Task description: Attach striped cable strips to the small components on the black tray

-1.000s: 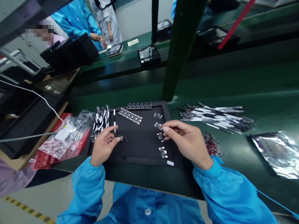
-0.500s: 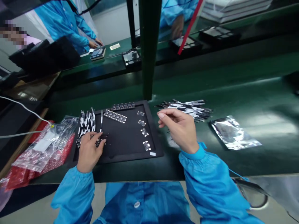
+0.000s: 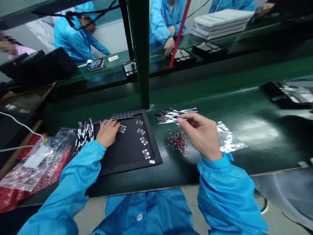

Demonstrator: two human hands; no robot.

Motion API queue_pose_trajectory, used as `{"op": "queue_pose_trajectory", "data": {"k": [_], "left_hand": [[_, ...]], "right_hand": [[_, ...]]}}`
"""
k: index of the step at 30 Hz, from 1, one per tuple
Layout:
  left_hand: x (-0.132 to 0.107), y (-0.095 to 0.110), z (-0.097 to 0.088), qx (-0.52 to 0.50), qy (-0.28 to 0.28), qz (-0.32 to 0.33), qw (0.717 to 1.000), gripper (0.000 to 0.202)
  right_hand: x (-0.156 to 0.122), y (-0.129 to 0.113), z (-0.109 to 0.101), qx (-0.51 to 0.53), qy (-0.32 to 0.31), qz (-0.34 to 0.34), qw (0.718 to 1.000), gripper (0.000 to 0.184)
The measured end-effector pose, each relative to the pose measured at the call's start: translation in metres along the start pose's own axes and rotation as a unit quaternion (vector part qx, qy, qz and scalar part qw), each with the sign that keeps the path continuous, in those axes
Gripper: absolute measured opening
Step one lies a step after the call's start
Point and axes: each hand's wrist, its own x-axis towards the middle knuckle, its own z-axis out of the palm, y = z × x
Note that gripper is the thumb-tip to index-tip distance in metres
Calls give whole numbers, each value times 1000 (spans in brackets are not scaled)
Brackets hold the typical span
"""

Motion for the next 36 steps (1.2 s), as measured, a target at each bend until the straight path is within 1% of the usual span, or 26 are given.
{"op": "queue_pose_trajectory", "data": {"k": [3, 6, 7, 9, 11, 13, 14, 16, 18, 20, 21, 23, 25, 27, 30, 32, 34, 36], "left_hand": [[6, -6, -1, 18, -9, 23, 1000, 45], [8, -14, -8, 12, -24, 45, 999, 41], [7, -15, -11, 5, -23, 48, 999, 41], [4, -14, -20, -22, -5, 47, 999, 40], [-3, -5, -31, -80, 32, 39, 995, 43], [-11, 12, -40, -163, 68, 37, 984, 48], [-15, 22, -44, -202, 81, 40, 975, 49], [-23, 41, -49, -258, 88, 56, 961, 48], [-29, 55, -51, -286, 84, 73, 952, 45], [-32, 60, -51, -318, 80, 76, 942, 41], [-32, 60, -51, -344, 77, 70, 933, 38], [-31, 56, -50, -413, 64, 40, 908, 29], [-29, 50, -48, -471, 42, 5, 881, 28], [-28, 46, -46, -497, 19, -12, 867, 26], [-32, 43, -44, -505, -10, -15, 863, 27], [-37, 43, -44, -505, -17, -15, 863, 27], [-41, 43, -43, -494, -9, -16, 869, 26], [-45, 43, -42, -461, 14, -28, 887, 26]], "right_hand": [[-4, 4, 1, -10, -30, 3, 999, 24], [-7, 3, 7, -10, -68, 2, 998, 24], [-8, 2, 9, -10, -81, 0, 997, 25], [-12, -2, 17, -9, -112, 0, 994, 27], [-16, -7, 29, -12, -156, 4, 988, 31], [-21, -11, 44, -21, -216, 6, 976, 36], [-23, -13, 51, -23, -241, 5, 970, 39], [-26, -17, 65, -17, -273, -3, 962, 41], [-26, -20, 75, -7, -286, -19, 958, 38], [-24, -22, 80, -11, -296, -43, 954, 38], [-23, -23, 82, -16, -302, -55, 952, 39], [-21, -26, 83, -17, -316, -77, 946, 38], [-21, -28, 85, -7, -327, -90, 941, 35], [-21, -30, 88, -3, -332, -94, 939, 34], [-21, -33, 94, -21, -336, -97, 937, 38], [-21, -35, 99, -37, -337, -107, 935, 44], [-19, -35, 104, -46, -335, -113, 934, 48], [-18, -34, 110, -53, -336, -114, 933, 50]]}}
